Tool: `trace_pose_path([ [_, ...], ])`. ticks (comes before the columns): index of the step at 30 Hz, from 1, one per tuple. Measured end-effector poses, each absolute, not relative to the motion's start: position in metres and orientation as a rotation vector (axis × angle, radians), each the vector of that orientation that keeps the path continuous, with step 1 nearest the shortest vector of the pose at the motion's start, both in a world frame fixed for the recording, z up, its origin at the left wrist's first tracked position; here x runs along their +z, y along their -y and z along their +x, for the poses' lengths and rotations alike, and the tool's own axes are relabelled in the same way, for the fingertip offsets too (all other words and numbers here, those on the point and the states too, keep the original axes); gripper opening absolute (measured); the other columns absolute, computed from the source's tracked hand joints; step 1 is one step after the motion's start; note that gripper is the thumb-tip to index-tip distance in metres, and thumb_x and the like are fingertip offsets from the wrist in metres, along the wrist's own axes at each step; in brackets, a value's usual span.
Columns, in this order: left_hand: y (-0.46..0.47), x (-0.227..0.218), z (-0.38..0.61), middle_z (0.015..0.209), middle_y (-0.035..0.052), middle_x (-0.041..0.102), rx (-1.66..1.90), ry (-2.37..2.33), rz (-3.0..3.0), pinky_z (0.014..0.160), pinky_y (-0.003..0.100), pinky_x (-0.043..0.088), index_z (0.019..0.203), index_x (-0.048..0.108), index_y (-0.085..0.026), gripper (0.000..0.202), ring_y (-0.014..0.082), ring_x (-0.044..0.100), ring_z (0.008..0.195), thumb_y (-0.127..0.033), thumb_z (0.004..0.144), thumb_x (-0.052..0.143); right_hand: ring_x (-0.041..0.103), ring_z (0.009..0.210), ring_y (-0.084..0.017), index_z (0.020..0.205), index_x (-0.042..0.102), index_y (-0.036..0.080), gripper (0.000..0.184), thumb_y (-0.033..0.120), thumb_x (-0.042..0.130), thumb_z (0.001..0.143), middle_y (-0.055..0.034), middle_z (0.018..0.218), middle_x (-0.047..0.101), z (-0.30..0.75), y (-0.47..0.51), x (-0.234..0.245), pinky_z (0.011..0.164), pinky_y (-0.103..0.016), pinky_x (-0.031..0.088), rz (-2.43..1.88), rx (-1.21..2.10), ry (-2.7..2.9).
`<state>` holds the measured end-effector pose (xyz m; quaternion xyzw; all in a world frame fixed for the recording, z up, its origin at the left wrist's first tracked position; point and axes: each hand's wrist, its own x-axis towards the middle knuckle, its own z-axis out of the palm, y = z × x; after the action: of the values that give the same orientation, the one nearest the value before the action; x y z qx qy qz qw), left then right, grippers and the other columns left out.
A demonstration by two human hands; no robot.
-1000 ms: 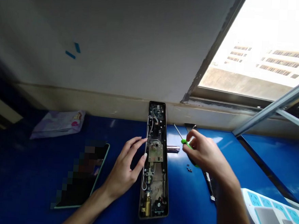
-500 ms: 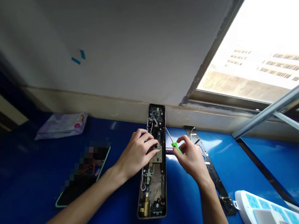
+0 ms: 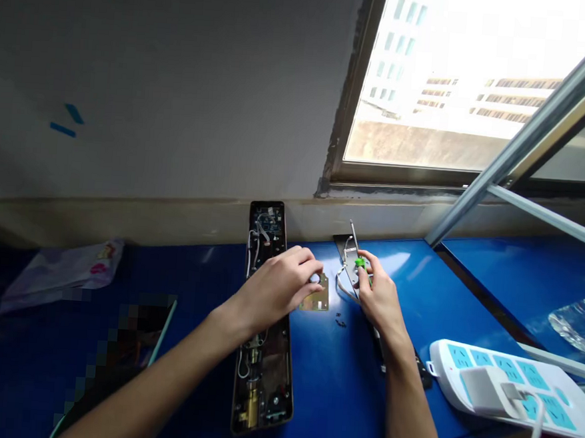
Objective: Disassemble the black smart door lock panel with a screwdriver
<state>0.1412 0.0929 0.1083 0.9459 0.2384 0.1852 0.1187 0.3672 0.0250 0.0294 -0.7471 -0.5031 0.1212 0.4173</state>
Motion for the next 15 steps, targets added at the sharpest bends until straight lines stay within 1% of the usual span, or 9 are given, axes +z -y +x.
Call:
trace_pose_path([
  [1, -0.097, 0.106, 0.156, 0.112, 0.0075, 0.072, 0.423, -0.750, 2.758, 0.093, 0.034, 0.057, 0.111, 0.075, -0.020, 0.015, 0.0238, 0.070, 0.106, -0.021, 0.096, 0.074, 0.072, 0.092, -0.023, 0.146, 0.059, 0.024, 0.047, 0.030, 0.039, 0.103, -0.0101, 0.110, 0.075, 0.371, -0.024, 0.027, 0.085, -0.037, 0.055, -1.889, 0.292, 1.280],
  [2, -0.101, 0.103, 0.171, 0.112, 0.0075, 0.073, 0.377, -0.770, 2.752, 0.091, 0.033, 0.057, 0.110, 0.076, -0.020, 0.015, 0.0238, 0.072, 0.104, -0.023, 0.095, 0.075, 0.072, 0.097, -0.023, 0.146, 0.059, 0.025, 0.046, 0.028, 0.039, 0.105, -0.0101, 0.114, 0.074, 0.374, -0.024, 0.025, 0.089, -0.038, 0.055, -1.901, 0.286, 1.303],
  [4, -0.110, 0.094, 0.194, 0.106, 0.0071, 0.075, 0.312, -0.803, 2.746, 0.085, 0.031, 0.057, 0.103, 0.079, -0.021, 0.011, 0.0242, 0.074, 0.098, -0.024, 0.092, 0.078, 0.071, 0.102, -0.022, 0.139, 0.064, 0.024, 0.036, 0.030, 0.047, 0.107, -0.0090, 0.118, 0.072, 0.379, -0.022, 0.023, 0.095, -0.041, 0.056, -1.924, 0.297, 1.361],
  [6, -0.118, 0.084, 0.211, 0.099, 0.0072, 0.076, 0.250, -0.846, 2.742, 0.080, 0.031, 0.056, 0.096, 0.081, -0.021, 0.009, 0.0254, 0.075, 0.093, -0.024, 0.088, 0.082, 0.070, 0.104, -0.022, 0.127, 0.068, 0.020, 0.028, 0.036, 0.060, 0.106, -0.0081, 0.121, 0.071, 0.382, -0.019, 0.020, 0.096, -0.044, 0.058, -1.953, 0.331, 1.424],
  [8, -0.123, 0.078, 0.221, 0.096, 0.0078, 0.077, 0.189, -0.884, 2.740, 0.078, 0.032, 0.056, 0.092, 0.082, -0.021, 0.008, 0.0268, 0.075, 0.091, -0.024, 0.085, 0.083, 0.070, 0.106, -0.022, 0.122, 0.069, 0.018, 0.029, 0.039, 0.068, 0.103, -0.0083, 0.125, 0.070, 0.383, -0.015, 0.017, 0.095, -0.045, 0.060, -1.990, 0.376, 1.484],
  [12, -0.127, 0.074, 0.229, 0.098, 0.0100, 0.079, 0.088, -0.922, 2.731, 0.077, 0.032, 0.054, 0.093, 0.082, -0.020, 0.009, 0.0286, 0.076, 0.094, -0.025, 0.085, 0.082, 0.070, 0.109, -0.023, 0.126, 0.068, 0.018, 0.032, 0.039, 0.069, 0.102, -0.0092, 0.129, 0.069, 0.384, -0.009, 0.013, 0.094, -0.045, 0.061, -2.062, 0.448, 1.549],
  [15, -0.129, 0.075, 0.232, 0.096, 0.0094, 0.080, 0.025, -0.915, 2.711, 0.074, 0.030, 0.052, 0.093, 0.083, -0.020, 0.012, 0.0271, 0.076, 0.091, -0.029, 0.086, 0.082, 0.070, 0.110, -0.023, 0.128, 0.067, 0.019, 0.032, 0.039, 0.068, 0.102, -0.0096, 0.131, 0.069, 0.387, -0.009, 0.013, 0.095, -0.046, 0.061, -2.127, 0.456, 1.521],
])
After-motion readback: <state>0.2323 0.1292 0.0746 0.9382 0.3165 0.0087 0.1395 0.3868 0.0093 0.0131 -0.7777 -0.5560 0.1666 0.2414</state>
